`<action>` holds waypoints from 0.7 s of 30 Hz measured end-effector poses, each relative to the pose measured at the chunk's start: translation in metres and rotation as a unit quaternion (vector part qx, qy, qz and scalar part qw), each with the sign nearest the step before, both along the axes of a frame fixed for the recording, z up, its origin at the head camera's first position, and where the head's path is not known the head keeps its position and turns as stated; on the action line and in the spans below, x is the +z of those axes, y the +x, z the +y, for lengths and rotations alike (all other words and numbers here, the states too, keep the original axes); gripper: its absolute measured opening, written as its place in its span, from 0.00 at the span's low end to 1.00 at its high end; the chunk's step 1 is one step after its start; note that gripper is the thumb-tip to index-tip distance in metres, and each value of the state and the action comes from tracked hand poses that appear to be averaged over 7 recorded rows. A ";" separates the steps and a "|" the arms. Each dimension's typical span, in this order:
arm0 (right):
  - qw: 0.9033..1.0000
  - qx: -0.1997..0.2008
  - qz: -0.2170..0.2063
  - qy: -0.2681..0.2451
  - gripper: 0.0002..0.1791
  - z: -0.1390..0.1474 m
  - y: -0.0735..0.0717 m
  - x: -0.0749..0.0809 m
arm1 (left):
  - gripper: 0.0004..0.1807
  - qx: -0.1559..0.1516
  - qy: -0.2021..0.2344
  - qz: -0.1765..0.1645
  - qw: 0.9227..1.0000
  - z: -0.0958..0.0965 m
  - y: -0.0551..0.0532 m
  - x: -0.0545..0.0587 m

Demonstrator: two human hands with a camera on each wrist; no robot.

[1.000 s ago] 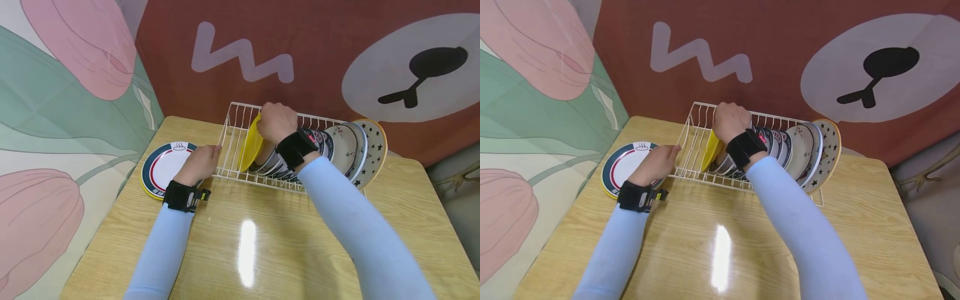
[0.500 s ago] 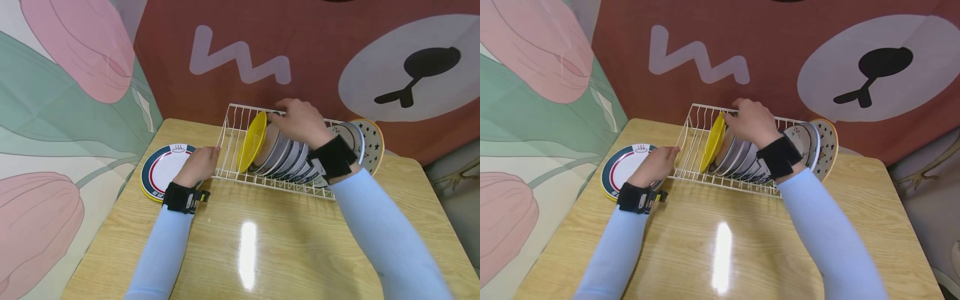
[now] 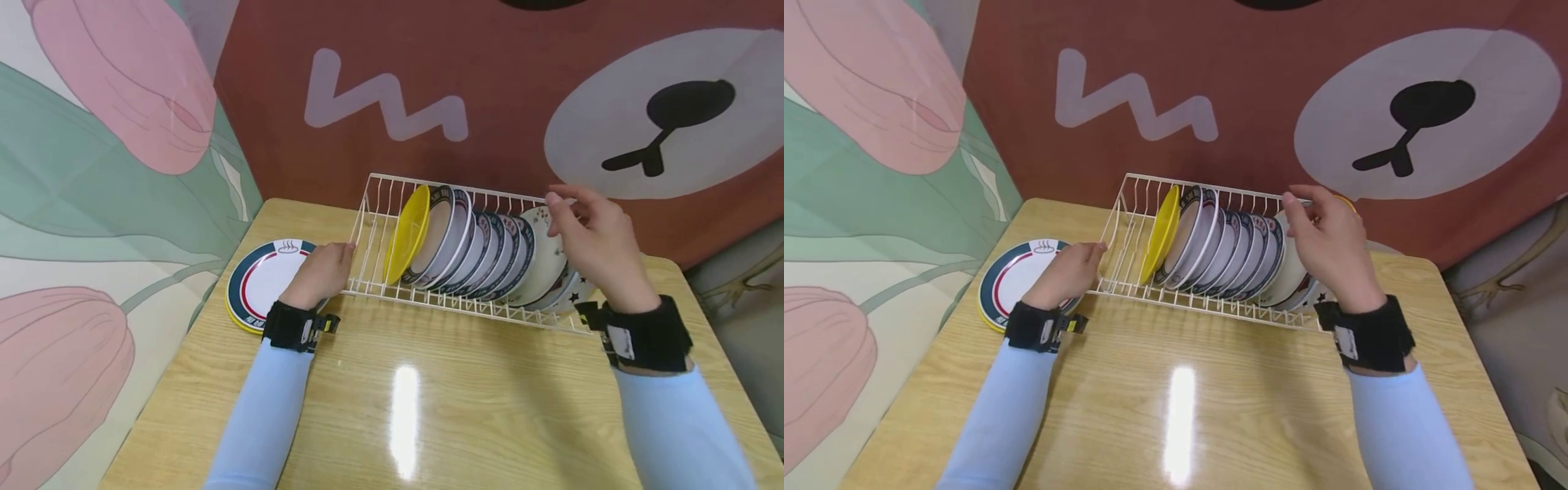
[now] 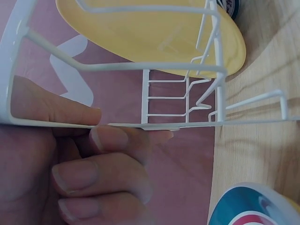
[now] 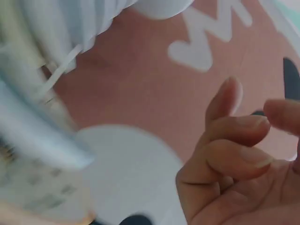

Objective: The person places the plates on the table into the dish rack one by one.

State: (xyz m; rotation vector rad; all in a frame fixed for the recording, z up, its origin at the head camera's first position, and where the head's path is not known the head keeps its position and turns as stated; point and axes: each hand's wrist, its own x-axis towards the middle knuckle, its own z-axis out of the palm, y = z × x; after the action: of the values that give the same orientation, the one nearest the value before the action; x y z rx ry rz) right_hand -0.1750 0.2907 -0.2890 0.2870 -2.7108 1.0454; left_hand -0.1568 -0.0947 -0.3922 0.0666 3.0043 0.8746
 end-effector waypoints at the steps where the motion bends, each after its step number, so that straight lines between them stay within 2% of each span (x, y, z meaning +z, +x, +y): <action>1: 1.000 -0.015 0.006 -0.009 0.31 0.008 0.003 -0.004 | 0.26 0.001 -0.001 -0.001 1.000 0.000 0.000 0.000; 6: 0.993 -0.077 0.030 -0.087 0.24 0.038 0.017 -0.031 | 0.28 0.003 0.000 -0.012 1.000 -0.001 0.000 0.001; 11: 0.975 -0.131 0.027 -0.178 0.21 0.060 0.031 -0.056 | 0.26 0.004 0.007 -0.017 1.000 -0.002 0.000 0.000; 14: 0.958 -0.157 0.014 -0.238 0.19 0.071 0.036 -0.071 | 0.25 0.004 0.010 -0.018 1.000 -0.001 0.000 0.001; 19: 0.914 -0.169 -0.033 -0.368 0.18 0.080 0.035 -0.100 | 0.25 0.007 0.012 -0.021 1.000 -0.001 0.000 0.002; 21: 0.903 -0.165 -0.060 -0.391 0.19 0.081 0.032 -0.113 | 0.25 0.007 0.013 -0.019 1.000 -0.002 0.000 0.001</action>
State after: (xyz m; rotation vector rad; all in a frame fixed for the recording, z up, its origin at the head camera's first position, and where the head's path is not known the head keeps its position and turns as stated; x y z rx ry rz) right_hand -0.1434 0.3715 -0.4019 -0.3719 -2.0705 1.9347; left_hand -0.1571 -0.0966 -0.3909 0.0284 2.9633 0.9053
